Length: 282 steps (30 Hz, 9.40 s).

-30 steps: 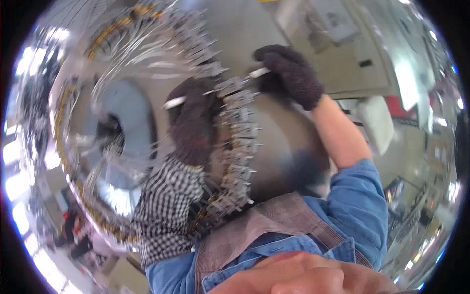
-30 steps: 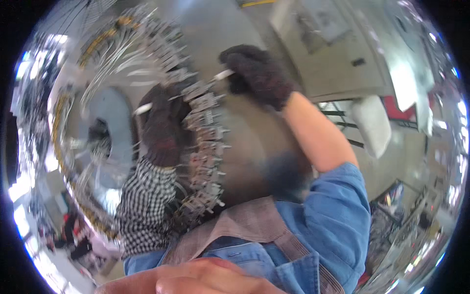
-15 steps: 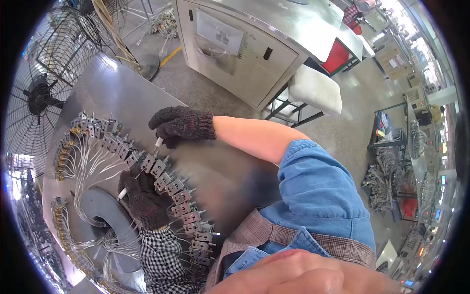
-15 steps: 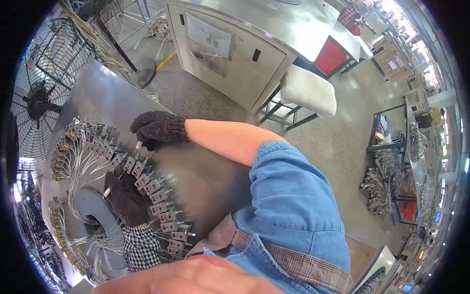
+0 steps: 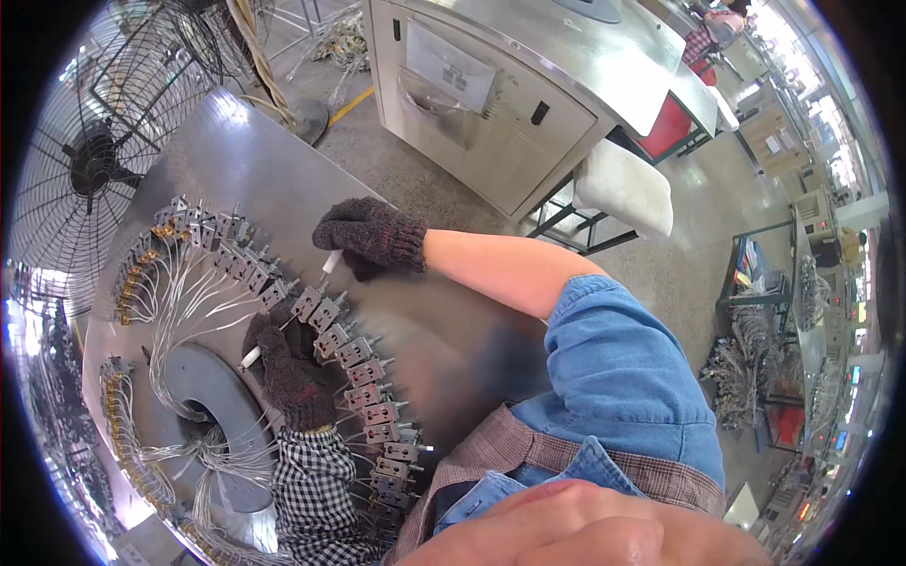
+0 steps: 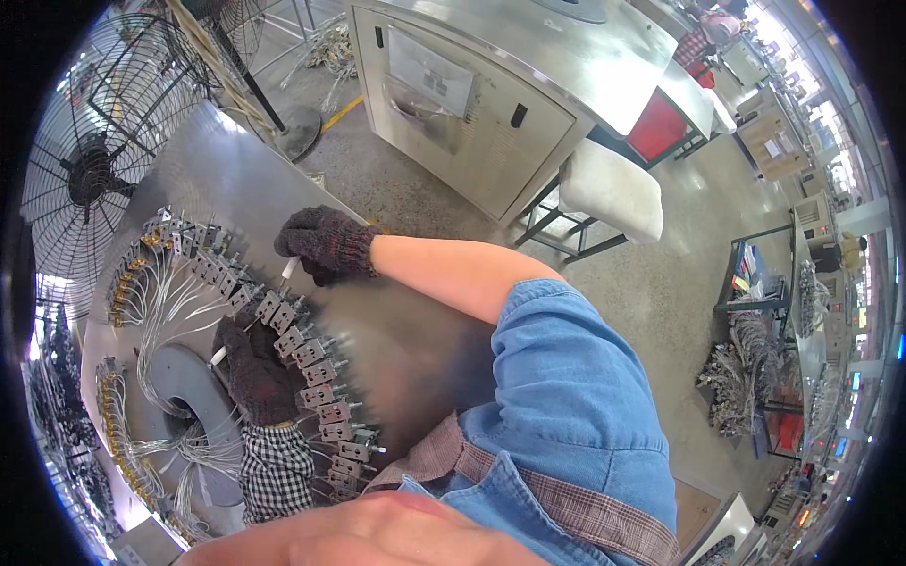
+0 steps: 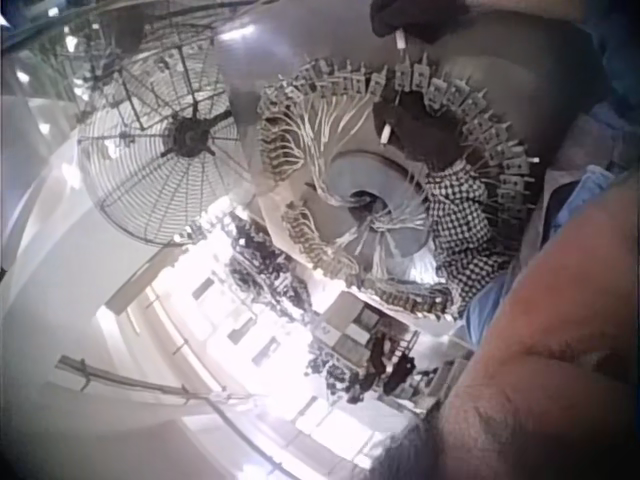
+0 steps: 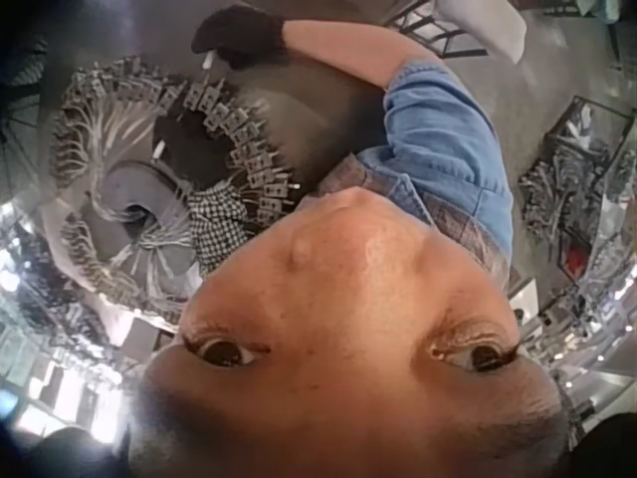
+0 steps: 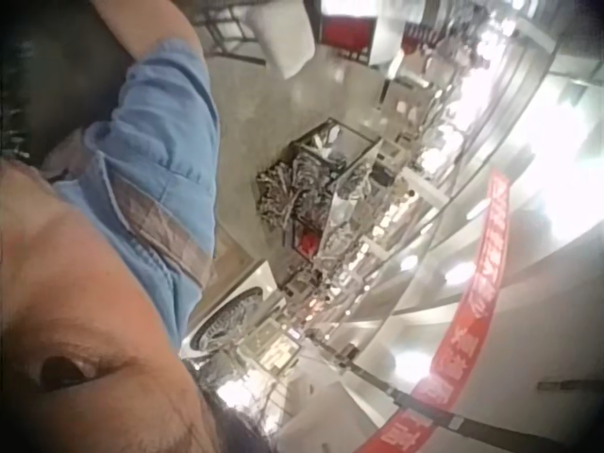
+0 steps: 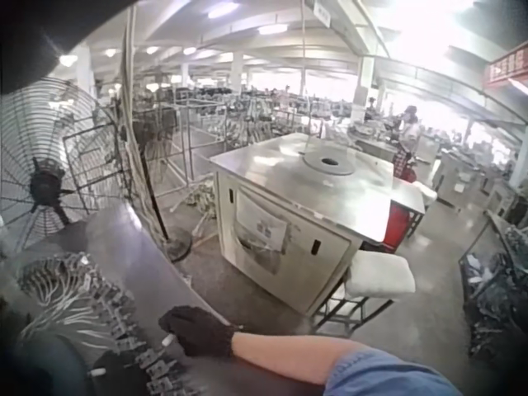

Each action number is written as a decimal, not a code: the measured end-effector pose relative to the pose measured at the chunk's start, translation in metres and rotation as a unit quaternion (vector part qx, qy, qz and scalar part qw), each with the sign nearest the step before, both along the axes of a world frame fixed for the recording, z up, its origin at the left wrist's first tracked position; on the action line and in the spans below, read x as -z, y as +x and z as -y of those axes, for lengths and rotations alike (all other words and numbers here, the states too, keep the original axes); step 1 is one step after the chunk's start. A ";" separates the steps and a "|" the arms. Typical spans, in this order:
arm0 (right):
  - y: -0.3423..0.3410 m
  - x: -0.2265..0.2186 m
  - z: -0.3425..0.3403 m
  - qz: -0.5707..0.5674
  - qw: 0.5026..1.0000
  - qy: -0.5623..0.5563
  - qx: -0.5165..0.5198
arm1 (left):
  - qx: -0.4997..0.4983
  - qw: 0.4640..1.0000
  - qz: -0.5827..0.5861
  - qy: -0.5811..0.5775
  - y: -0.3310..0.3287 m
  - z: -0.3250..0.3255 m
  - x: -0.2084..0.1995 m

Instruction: Assemble electronic components by manually inserting and seating wires into terminal slots on a circular fixture.

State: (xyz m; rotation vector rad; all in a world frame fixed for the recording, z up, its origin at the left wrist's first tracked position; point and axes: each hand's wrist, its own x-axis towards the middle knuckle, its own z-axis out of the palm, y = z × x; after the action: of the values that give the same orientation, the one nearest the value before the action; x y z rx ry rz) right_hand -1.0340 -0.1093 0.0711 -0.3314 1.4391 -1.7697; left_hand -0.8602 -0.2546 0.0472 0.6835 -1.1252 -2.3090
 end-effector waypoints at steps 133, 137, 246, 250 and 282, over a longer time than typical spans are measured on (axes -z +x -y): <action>0.014 0.001 -0.023 -0.203 0.979 0.005 -0.030 | -0.004 0.996 0.006 0.084 0.013 -0.011 -0.018; 0.018 -0.017 -0.018 -0.176 0.967 0.179 -0.030 | -0.015 0.997 0.017 0.079 0.012 -0.012 -0.021; 0.010 -0.013 -0.017 -0.086 0.989 0.109 -0.047 | 0.016 1.000 0.017 0.021 0.014 -0.012 -0.010; 0.009 -0.012 -0.019 -0.088 0.986 0.133 -0.046 | 0.018 0.998 0.037 0.041 0.012 -0.012 -0.012; 0.061 0.005 -0.053 -0.005 0.997 0.049 0.058 | 0.031 0.999 0.035 0.023 0.030 -0.012 -0.021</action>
State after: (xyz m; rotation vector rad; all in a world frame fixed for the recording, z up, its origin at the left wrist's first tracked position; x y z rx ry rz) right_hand -0.9734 -0.0565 0.0664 -0.2083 1.5738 -1.7833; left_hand -0.8304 -0.2428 0.0683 0.7622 -1.1443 -2.3862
